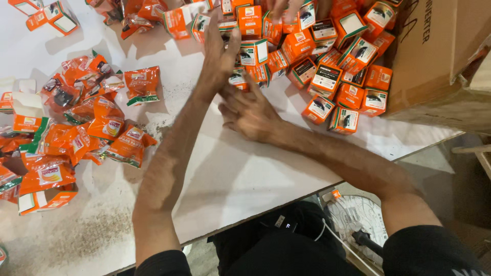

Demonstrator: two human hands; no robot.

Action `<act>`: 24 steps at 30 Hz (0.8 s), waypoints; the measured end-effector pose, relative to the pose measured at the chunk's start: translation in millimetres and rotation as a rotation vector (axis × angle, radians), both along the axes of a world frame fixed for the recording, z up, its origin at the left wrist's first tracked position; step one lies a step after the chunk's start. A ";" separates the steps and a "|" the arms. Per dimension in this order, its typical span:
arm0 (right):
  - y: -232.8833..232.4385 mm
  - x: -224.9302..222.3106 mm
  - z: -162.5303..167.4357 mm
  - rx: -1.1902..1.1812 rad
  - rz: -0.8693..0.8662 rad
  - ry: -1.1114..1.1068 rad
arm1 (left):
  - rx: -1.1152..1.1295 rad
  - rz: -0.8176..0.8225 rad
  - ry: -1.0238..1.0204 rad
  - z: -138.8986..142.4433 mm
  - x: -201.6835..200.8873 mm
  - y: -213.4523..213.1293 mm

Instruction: The person picks small orange product boxes from a pile on the table, opens an orange plastic pouch, inserts a box into it, and places the packed pouch onto a growing pile. They repeat this packing cycle continuously, occasionally gathering boxes closer to reach them.

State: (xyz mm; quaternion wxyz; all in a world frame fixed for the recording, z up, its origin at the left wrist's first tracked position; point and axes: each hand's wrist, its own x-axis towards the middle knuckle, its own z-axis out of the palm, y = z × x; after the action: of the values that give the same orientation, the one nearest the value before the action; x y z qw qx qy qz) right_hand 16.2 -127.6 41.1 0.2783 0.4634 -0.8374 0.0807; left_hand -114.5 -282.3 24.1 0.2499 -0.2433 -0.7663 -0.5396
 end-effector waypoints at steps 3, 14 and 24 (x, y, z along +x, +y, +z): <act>17.4 -1.4 8.4 -0.050 -0.028 -0.130 | 0.187 -0.119 -0.170 -1.0 6.5 19.7; 32.3 -76.7 11.3 -0.180 -0.173 -0.087 | 0.081 -0.293 -0.500 58.1 -75.4 57.0; 11.1 -161.4 6.3 -0.191 -0.451 0.070 | -0.715 0.493 0.168 71.5 -53.5 -79.0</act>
State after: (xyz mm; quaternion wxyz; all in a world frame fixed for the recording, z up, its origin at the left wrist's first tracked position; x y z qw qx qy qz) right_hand -145.1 -116.5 47.4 0.3604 0.2390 -0.8982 0.0792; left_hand -168.0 -361.3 95.6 0.3325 -0.1675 -0.9170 -0.1433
